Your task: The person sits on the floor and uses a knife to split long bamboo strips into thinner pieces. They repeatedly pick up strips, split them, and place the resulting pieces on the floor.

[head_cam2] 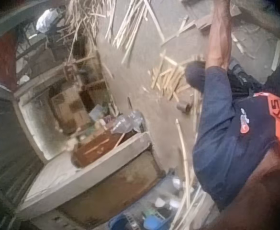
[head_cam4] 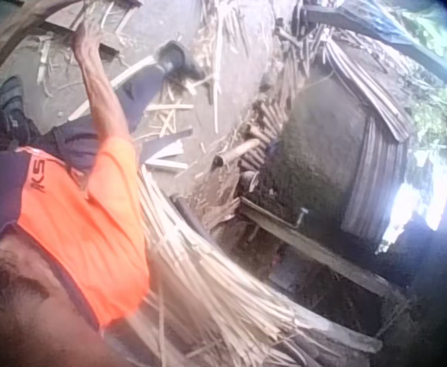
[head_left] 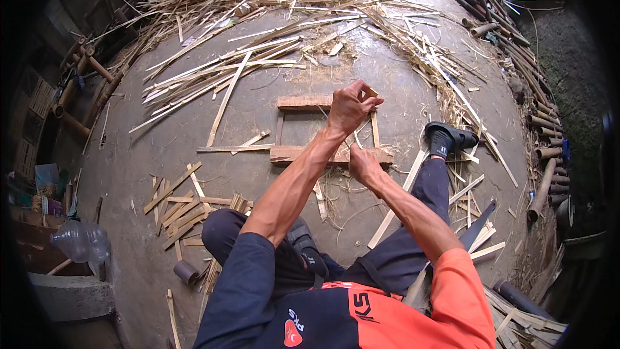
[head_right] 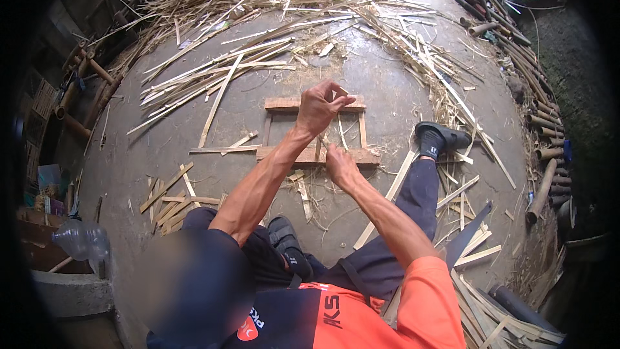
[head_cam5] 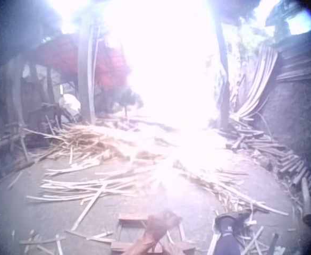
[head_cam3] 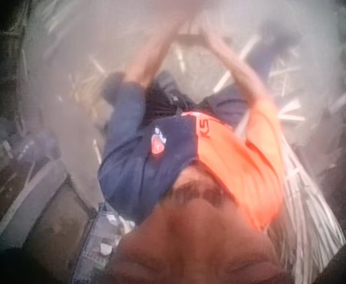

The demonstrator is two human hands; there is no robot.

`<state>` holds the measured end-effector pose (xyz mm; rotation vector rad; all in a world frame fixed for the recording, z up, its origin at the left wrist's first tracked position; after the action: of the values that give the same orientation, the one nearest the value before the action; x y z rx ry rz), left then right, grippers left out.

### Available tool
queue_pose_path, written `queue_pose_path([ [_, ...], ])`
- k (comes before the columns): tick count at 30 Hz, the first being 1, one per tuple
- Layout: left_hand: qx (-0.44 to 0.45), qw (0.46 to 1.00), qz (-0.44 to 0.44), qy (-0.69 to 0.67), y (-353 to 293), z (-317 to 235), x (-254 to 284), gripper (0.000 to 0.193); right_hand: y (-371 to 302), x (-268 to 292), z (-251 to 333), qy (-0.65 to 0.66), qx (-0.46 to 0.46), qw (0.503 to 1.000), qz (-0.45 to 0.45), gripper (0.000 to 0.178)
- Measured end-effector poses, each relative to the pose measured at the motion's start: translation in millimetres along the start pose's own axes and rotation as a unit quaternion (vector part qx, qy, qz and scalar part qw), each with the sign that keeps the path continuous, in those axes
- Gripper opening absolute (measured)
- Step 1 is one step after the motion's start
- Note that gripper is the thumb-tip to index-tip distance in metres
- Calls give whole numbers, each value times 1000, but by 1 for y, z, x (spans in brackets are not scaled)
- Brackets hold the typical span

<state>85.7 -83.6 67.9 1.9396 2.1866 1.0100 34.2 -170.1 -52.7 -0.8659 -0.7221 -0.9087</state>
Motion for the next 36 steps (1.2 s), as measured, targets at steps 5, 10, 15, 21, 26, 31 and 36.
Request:
queue_pose_path([
  [5,-16,1000,-9,-5,-3,2,-14,21,8,-11,-22,-94,71,989,-93,19],
  [10,21,999,-21,36,2,-3,5,22,2,-19,-27,138,46,989,-26,40],
  [15,-111,967,-72,216,0,-12,19,28,-5,-7,-11,205,-44,978,2,36],
  [21,-81,982,-50,163,1,-4,-2,27,16,-59,-30,214,-47,973,-70,26],
  [26,-107,984,-59,129,13,-1,-4,26,40,-64,-47,246,-45,968,-3,30],
  [31,-100,989,-42,101,8,-3,-5,25,47,-77,-67,305,-4,952,11,26],
  [36,-115,982,-96,117,4,7,21,25,34,-60,-41,143,60,978,-143,18],
])
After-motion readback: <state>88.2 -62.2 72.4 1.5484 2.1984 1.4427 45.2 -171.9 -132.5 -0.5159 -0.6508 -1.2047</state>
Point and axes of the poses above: each hand's wrist, its own y-axis towards the middle knuckle, its own x-axis out of the back of the hand, z = x × y, the point moved 5 cm from there along y, towards the middle knuckle, and after that the axes turned 4 degrees about -x, right-handed, at the moved point
